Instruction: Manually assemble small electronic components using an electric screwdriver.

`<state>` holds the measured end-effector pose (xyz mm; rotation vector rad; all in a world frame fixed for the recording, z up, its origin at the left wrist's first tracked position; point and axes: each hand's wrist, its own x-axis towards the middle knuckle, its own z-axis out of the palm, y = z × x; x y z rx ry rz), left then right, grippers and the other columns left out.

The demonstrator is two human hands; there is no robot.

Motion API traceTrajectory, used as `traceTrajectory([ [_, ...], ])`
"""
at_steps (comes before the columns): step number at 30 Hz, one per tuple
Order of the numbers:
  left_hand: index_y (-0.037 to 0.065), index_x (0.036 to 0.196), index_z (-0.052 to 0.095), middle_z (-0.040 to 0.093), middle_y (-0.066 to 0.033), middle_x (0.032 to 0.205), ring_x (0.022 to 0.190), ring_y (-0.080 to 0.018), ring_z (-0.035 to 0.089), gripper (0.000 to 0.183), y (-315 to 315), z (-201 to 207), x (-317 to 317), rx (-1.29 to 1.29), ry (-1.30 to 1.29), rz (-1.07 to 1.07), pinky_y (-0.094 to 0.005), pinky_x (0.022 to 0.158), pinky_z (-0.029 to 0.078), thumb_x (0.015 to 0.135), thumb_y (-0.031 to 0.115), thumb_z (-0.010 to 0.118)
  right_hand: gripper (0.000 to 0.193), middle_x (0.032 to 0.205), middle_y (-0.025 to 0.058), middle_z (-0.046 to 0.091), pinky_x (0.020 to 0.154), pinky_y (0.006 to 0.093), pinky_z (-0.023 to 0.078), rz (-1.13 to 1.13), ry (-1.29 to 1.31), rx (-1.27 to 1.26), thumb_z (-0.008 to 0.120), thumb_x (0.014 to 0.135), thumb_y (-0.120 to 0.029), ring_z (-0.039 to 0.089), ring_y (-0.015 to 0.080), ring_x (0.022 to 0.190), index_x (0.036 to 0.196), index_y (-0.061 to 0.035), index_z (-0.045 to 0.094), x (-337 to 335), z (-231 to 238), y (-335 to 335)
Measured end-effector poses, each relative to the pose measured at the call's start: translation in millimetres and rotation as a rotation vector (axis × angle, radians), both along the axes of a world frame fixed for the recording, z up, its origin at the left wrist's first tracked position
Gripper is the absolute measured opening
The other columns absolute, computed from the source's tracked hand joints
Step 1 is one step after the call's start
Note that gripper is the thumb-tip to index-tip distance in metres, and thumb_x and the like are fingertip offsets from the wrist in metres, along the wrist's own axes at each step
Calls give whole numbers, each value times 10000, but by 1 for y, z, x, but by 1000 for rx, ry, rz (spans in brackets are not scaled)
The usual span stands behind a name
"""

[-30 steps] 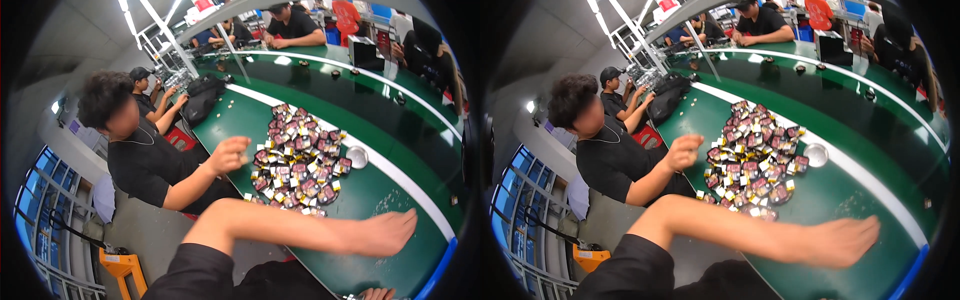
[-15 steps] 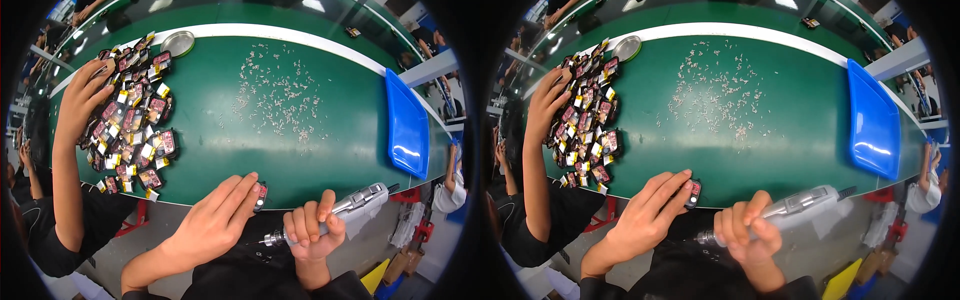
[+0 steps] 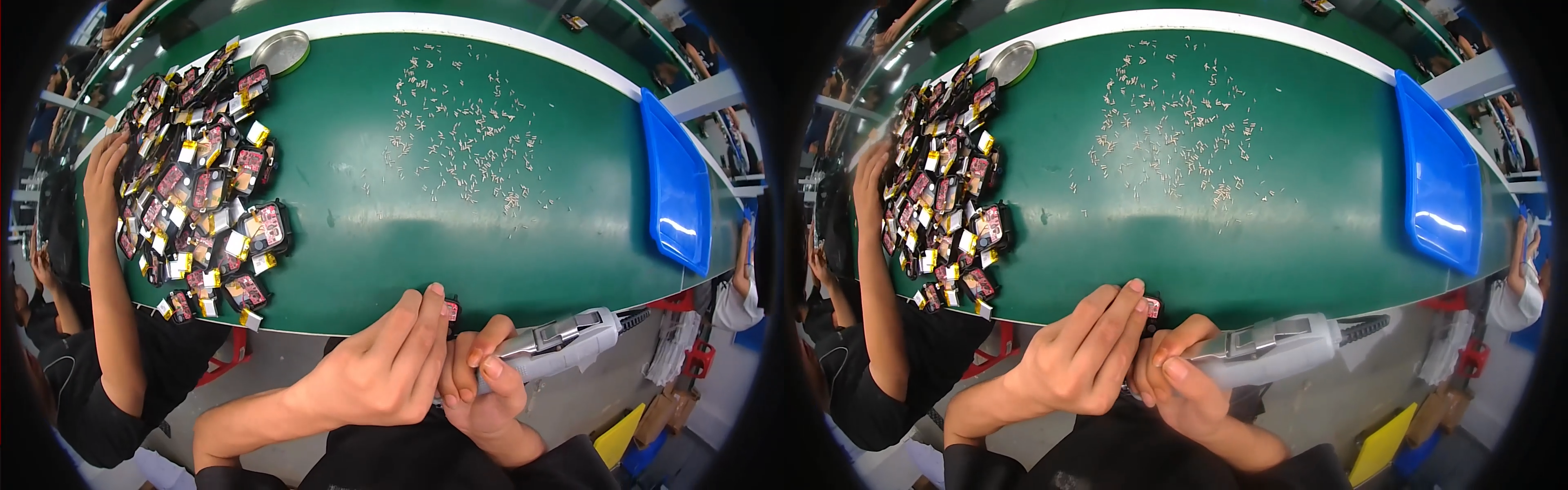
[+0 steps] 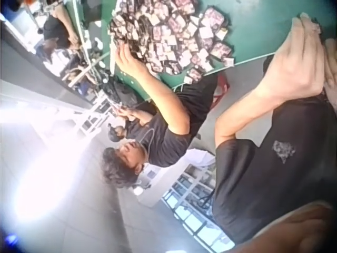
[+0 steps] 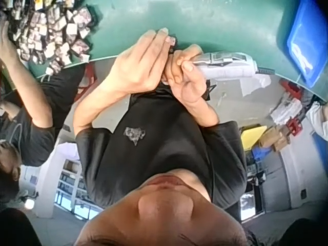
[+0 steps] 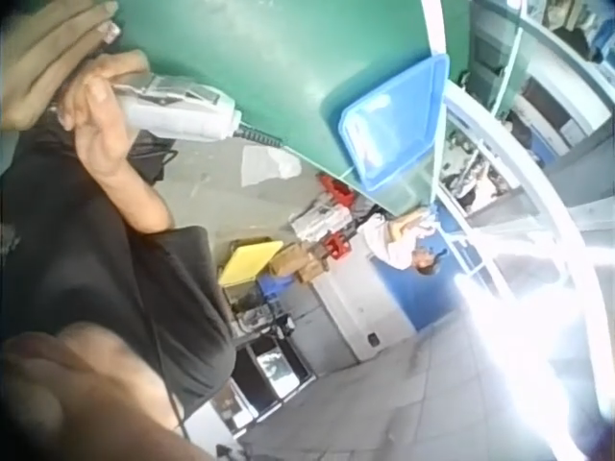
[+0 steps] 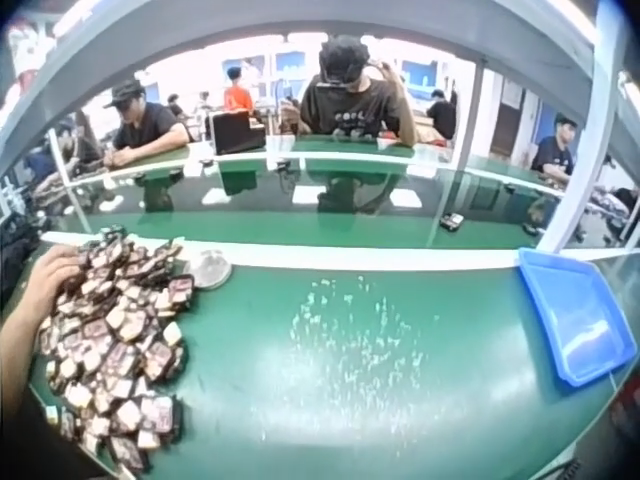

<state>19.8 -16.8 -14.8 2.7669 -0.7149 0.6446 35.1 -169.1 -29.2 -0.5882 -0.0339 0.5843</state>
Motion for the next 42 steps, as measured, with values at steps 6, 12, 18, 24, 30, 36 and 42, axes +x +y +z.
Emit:
traceTrajectory([
  [6, -143, 896, 617, 645, -247, 946, 794, -304, 649, 210, -6, 8, -1, 20, 50, 45, -298, 605, 553, 727, -20, 633, 164, 521, 46, 433, 395, 282, 350, -42, 26, -161, 527, 861, -206, 376, 136, 390, 850, -71, 433, 1, 2, 2],
  [12, -160, 950, 608, 616, -282, 1034, 866, -333, 634, 270, -2, 16, -3, 38, 224, 26, -309, 621, 556, 729, -8, 639, 155, 524, 39, 429, 404, 283, 370, -13, 26, -104, 518, 871, -195, 377, 127, 388, 845, -71, 428, 11, 14, -6],
  [18, -170, 1007, 610, 604, -289, 1080, 927, -338, 621, 345, -2, 13, -10, 18, 282, 7, -324, 710, 554, 701, -10, 623, 251, 540, 4, 468, 436, 243, 401, -74, -456, -34, 525, 966, -287, 454, 100, 405, 850, -92, 417, 67, 42, -22],
  [24, -152, 977, 643, 627, -261, 1064, 942, -302, 619, 319, -4, 11, -8, 109, 199, 28, -305, 780, 548, 708, 14, 607, 252, 529, -11, 445, 472, 247, 402, -34, -571, -148, 473, 985, -324, 451, 95, 423, 867, -110, 414, 92, 46, -15],
  [30, -148, 957, 657, 649, -235, 1029, 937, -273, 620, 313, -2, 5, -9, 120, 161, 33, -289, 816, 545, 725, 57, 611, 251, 527, -20, 433, 480, 248, 400, 38, -586, -165, 452, 989, -330, 452, 97, 432, 872, -112, 410, 95, 35, -11],
  [36, -130, 923, 660, 642, -242, 1035, 899, -301, 633, 284, -4, 3, -11, 17, 169, 58, -300, 738, 550, 663, -17, 635, 254, 511, -10, 459, 438, 249, 402, 53, -606, -177, 507, 962, -286, 455, 107, 397, 826, -95, 410, 95, 36, -4],
  [42, -136, 921, 656, 631, -258, 1067, 913, -313, 621, 283, 0, -3, -4, 23, 115, 22, -313, 745, 551, 678, 4, 618, 277, 472, -12, 447, 389, 253, 350, 89, -625, -237, 624, 888, -197, 406, 107, 367, 758, -78, 410, 98, 44, 10],
])
